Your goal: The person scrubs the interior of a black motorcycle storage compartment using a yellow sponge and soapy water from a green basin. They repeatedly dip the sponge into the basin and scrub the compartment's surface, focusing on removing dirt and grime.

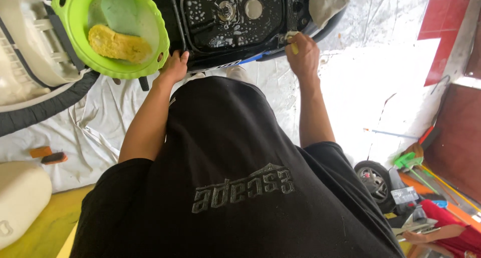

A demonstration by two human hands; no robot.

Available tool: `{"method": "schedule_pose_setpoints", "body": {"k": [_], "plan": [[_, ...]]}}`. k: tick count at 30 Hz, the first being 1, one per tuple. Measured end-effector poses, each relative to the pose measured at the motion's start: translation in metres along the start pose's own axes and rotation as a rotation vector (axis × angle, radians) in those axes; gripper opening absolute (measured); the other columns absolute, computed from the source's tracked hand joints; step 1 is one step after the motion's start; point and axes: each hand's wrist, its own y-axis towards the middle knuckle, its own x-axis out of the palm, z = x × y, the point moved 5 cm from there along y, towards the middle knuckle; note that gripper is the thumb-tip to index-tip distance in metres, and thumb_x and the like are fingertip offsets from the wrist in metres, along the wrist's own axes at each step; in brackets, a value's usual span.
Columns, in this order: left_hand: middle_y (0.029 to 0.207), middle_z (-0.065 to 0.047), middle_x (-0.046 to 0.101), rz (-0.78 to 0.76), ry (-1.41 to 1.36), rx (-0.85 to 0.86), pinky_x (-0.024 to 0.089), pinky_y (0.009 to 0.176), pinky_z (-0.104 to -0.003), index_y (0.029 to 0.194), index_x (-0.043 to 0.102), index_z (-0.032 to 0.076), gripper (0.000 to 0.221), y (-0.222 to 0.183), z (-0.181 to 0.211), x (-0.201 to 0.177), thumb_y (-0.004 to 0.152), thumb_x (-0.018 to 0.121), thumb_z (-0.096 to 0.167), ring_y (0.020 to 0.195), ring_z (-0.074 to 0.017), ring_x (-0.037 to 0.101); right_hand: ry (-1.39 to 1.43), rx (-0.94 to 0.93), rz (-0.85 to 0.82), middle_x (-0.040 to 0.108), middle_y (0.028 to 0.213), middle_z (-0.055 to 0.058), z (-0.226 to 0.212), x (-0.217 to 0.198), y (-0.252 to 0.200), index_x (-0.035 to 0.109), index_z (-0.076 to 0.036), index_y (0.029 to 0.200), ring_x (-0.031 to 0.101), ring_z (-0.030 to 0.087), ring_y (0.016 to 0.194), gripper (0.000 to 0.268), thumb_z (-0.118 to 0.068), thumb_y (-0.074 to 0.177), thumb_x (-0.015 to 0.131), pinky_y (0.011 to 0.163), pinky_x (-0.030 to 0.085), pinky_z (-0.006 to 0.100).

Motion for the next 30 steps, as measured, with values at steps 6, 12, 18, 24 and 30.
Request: {"method": "schedule_pose_setpoints", "body": {"k": [6, 12, 18, 24, 30], "plan": [[0.162, -0.028, 0.028, 0.114, -0.017, 0.113, 0.016, 0.119, -0.065, 0.143, 0.052, 0.005, 0.063, -0.001, -0.003, -0.005, 0.106, 0.039, 0.054, 0.148, -0.0532, 0.02, 0.082, -0.008, 0.009, 0.072, 0.096, 0.018, 0.009, 0.019, -0.022, 0.072, -0.002, 0.096, 0.071, 0.035, 0.081, 0.009, -0.007, 0.09, 0.076, 0.073, 0.057, 0.043], [0.157, -0.027, 0.033, 0.105, 0.046, 0.079, 0.021, 0.118, -0.059, 0.146, 0.046, 0.003, 0.068, -0.023, 0.009, -0.016, 0.102, 0.049, 0.054, 0.146, -0.0482, 0.024, 0.15, 0.119, -0.047, 0.072, 0.093, 0.013, 0.028, 0.035, -0.015, 0.074, -0.005, 0.095, 0.07, 0.029, 0.073, 0.006, -0.01, 0.093, 0.076, 0.063, 0.056, 0.04], [0.149, -0.026, 0.046, 0.281, -0.091, 0.151, 0.032, 0.119, -0.052, 0.142, 0.05, -0.004, 0.064, -0.032, 0.008, 0.013, 0.102, 0.061, 0.044, 0.141, -0.0471, 0.036, 0.116, -0.306, 0.179, 0.069, 0.099, 0.015, 0.037, 0.022, -0.026, 0.069, 0.001, 0.099, 0.068, 0.037, 0.09, 0.015, -0.004, 0.086, 0.077, 0.08, 0.057, 0.044], [0.157, -0.032, 0.036, 0.462, -0.123, 0.218, 0.022, 0.124, -0.052, 0.151, 0.035, -0.014, 0.081, -0.019, 0.015, 0.039, 0.099, 0.072, 0.036, 0.149, -0.0499, 0.025, 0.196, -0.18, 0.075, 0.072, 0.099, 0.013, 0.031, 0.032, -0.028, 0.077, -0.007, 0.094, 0.064, 0.035, 0.098, 0.016, -0.008, 0.078, 0.081, 0.088, 0.052, 0.045], [0.16, -0.034, 0.029, 0.463, -0.073, 0.119, 0.017, 0.125, -0.052, 0.155, 0.026, -0.014, 0.09, -0.028, 0.023, 0.037, 0.099, 0.073, 0.038, 0.151, -0.0494, 0.019, 0.25, -0.019, 0.024, 0.071, 0.097, 0.014, 0.035, 0.02, -0.027, 0.079, -0.007, 0.093, 0.063, 0.035, 0.098, 0.014, -0.002, 0.08, 0.073, 0.088, 0.052, 0.042]]}}
